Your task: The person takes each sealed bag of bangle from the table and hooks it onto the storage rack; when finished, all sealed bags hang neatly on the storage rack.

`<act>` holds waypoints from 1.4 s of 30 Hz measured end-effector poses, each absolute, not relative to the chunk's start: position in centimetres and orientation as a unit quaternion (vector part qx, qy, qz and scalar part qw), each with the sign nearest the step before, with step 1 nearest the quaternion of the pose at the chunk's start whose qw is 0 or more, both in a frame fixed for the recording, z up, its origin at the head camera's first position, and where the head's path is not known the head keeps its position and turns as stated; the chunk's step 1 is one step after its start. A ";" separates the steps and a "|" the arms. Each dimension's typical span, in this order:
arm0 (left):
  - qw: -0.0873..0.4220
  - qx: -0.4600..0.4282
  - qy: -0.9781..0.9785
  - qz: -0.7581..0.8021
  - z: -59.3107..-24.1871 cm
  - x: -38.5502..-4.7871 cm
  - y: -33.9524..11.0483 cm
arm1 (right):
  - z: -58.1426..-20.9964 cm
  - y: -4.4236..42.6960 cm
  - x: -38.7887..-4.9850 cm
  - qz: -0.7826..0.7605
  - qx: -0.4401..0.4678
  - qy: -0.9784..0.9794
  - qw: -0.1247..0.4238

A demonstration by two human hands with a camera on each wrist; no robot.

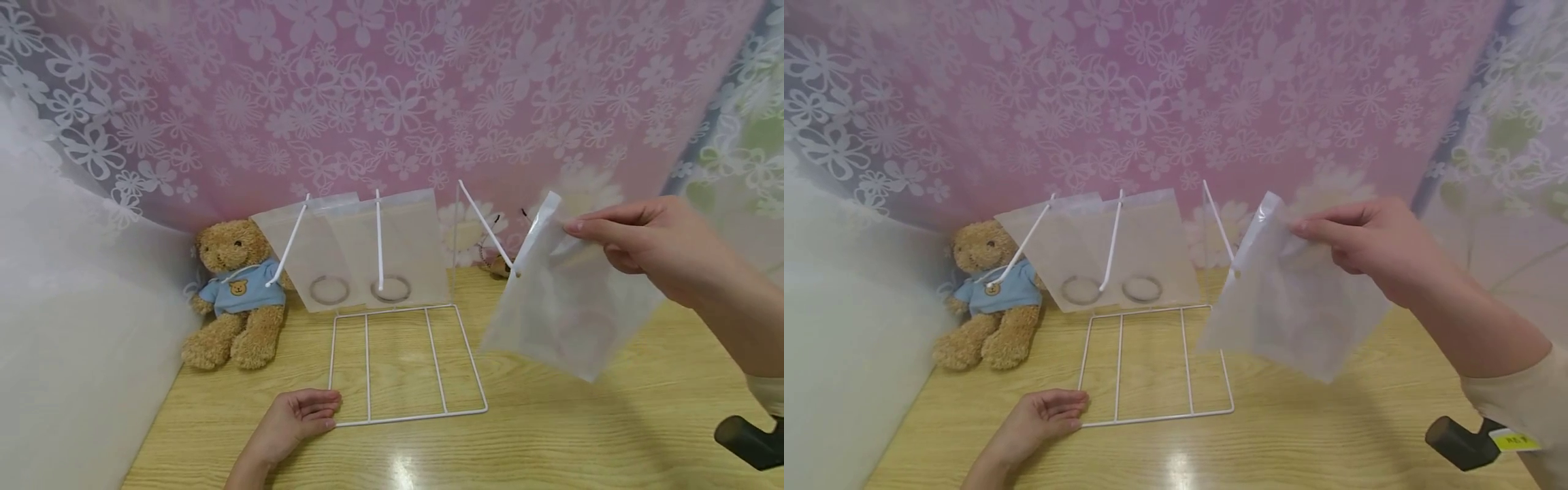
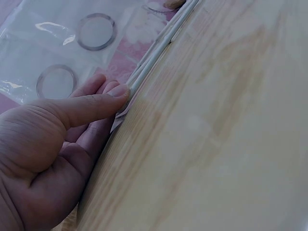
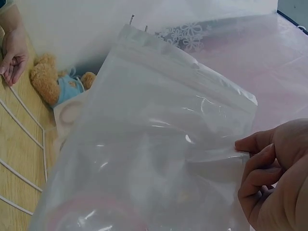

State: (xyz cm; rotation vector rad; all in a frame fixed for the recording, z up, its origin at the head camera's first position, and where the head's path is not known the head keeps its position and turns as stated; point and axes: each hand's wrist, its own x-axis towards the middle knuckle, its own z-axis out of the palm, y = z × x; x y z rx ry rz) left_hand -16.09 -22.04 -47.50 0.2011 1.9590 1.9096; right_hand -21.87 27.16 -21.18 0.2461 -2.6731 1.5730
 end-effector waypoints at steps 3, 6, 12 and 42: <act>0.199 0.073 0.701 0.681 -47.4 -16.1 -22.0 | -21.3 27.5 -22.1 0.514 0.075 -0.854 0.009; 0.197 0.075 0.702 0.680 -47.3 -16.1 -22.0 | -21.4 27.7 -22.3 0.516 0.070 -0.854 0.005; 0.195 0.073 0.702 0.681 -47.4 -16.1 -22.1 | -22.1 27.7 -23.1 0.527 0.066 -0.847 -0.006; 0.180 0.073 0.708 0.679 -47.6 -16.1 -21.9 | -28.4 25.7 -29.7 0.562 0.041 -0.826 -0.003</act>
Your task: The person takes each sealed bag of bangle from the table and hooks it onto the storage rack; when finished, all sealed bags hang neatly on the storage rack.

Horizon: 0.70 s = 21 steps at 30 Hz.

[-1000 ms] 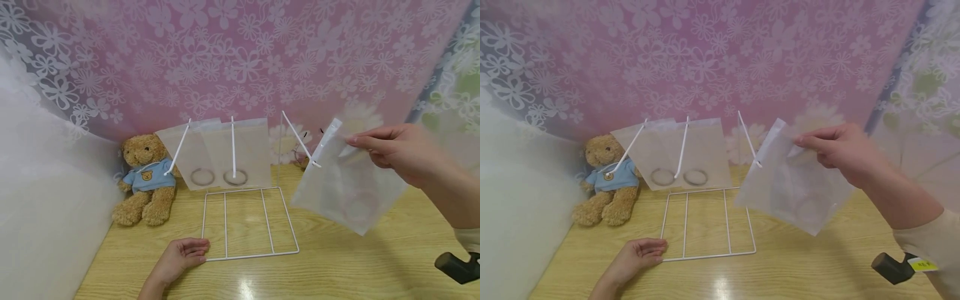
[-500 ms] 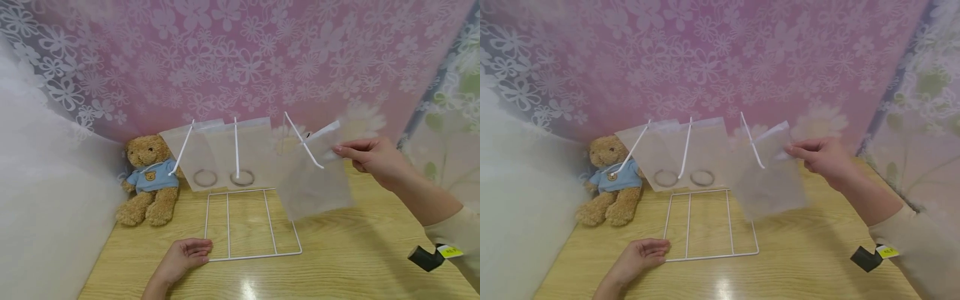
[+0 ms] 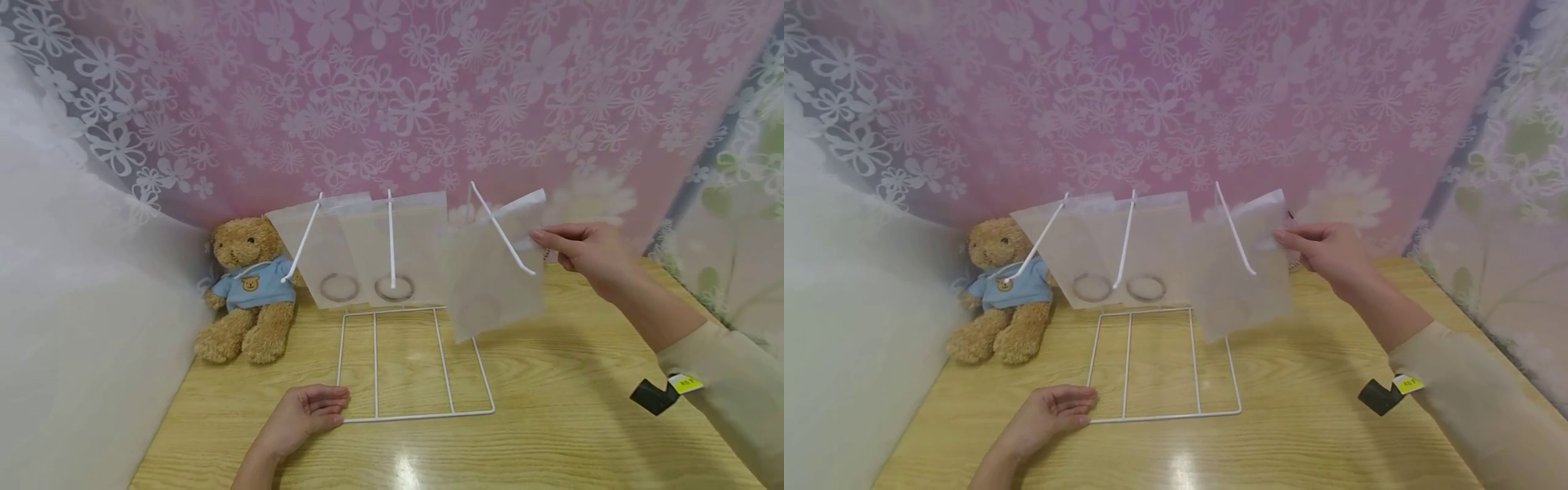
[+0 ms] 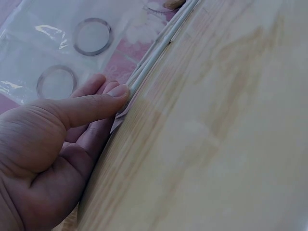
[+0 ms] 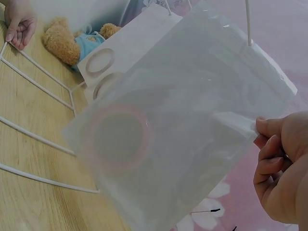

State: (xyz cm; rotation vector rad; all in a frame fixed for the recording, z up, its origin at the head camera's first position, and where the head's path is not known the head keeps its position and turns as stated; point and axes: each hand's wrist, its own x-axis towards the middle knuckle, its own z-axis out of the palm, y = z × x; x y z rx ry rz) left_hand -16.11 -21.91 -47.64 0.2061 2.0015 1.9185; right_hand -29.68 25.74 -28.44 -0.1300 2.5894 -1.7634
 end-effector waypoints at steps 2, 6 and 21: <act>0.177 0.072 0.711 0.677 -47.6 -16.2 -21.9 | -28.5 25.4 -30.0 -0.562 -0.032 0.826 -0.003; 0.174 0.076 0.715 0.673 -47.5 -16.3 -21.9 | -28.7 24.9 -30.6 -0.586 -0.020 0.810 -0.012; 0.170 0.088 0.713 0.675 -47.5 -16.7 -21.6 | -29.3 24.8 -32.7 -0.605 -0.008 0.794 -0.061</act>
